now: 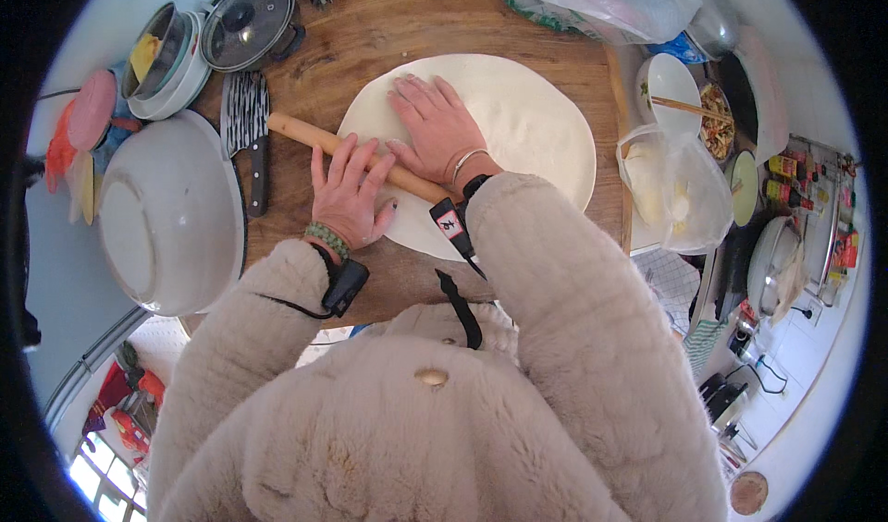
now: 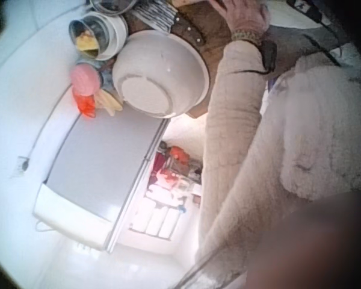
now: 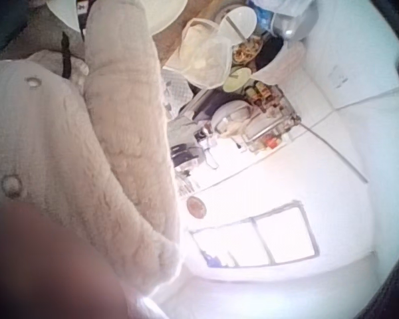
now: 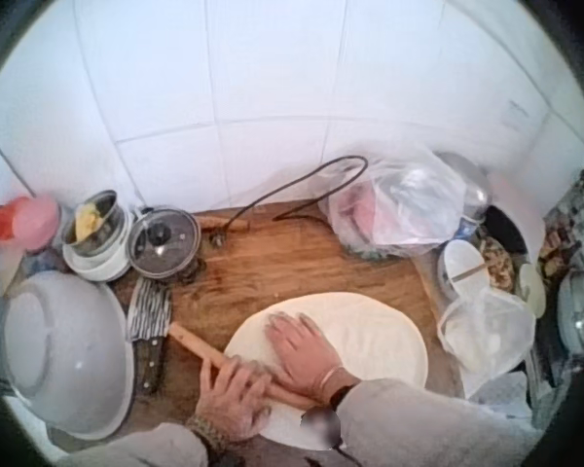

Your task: The person rolls out a round piece of dough on a wooden countertop using a long wooden rolling pin. They repeatedly flatten, lift, and reposition the dough while applying pressure with the rolling pin to expand its diameter. The dough becomes progressively thinner and larger throughout the clip.

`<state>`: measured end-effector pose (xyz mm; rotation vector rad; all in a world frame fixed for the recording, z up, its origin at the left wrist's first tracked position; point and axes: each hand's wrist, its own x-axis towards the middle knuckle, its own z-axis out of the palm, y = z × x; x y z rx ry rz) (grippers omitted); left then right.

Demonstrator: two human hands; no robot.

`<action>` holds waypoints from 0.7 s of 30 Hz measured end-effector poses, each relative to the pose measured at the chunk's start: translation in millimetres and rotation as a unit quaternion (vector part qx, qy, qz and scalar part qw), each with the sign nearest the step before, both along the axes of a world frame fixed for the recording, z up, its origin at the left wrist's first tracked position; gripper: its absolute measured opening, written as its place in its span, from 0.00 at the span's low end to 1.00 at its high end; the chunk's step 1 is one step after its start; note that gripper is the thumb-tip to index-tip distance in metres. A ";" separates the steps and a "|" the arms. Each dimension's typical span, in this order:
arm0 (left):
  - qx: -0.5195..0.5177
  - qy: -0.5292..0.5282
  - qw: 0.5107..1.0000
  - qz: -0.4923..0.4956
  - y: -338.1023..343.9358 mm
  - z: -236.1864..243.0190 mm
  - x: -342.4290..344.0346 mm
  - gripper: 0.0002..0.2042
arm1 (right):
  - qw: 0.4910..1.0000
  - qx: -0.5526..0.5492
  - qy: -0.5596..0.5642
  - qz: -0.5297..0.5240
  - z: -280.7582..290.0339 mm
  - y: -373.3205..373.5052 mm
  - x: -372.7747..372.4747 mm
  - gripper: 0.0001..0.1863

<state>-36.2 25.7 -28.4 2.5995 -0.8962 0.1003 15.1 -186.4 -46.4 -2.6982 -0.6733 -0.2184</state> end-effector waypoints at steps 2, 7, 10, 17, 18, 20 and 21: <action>0.000 -0.006 1.000 0.005 -0.2 0.8 -0.2 0.34 | 0.999 -0.026 0.042 0.018 3.8 -9.6 8.2 0.35; 0.012 0.001 1.000 0.002 -0.1 -1.8 0.0 0.35 | 0.971 -0.149 0.008 -0.184 15.2 -62.1 27.1 0.38; 0.017 -0.001 1.000 0.006 -0.1 -4.0 -0.9 0.35 | 0.992 -0.085 0.025 -0.095 8.6 -79.4 36.4 0.39; 0.026 -0.026 0.999 0.013 1.9 -6.8 1.8 0.34 | 0.987 0.029 0.006 -0.158 2.4 -67.0 15.8 0.33; 0.001 -0.046 0.999 0.003 1.9 -8.3 4.3 0.34 | 0.983 0.098 -0.008 -0.155 12.7 -81.9 -3.3 0.31; 0.005 -0.050 0.999 -0.003 3.4 -11.0 6.0 0.34 | 0.974 0.203 -0.017 -0.096 37.6 -113.3 -38.4 0.27; -0.005 -0.059 0.998 -0.008 4.5 -12.5 5.5 0.34 | 0.966 0.201 -0.057 -0.154 53.6 -141.2 -61.1 0.22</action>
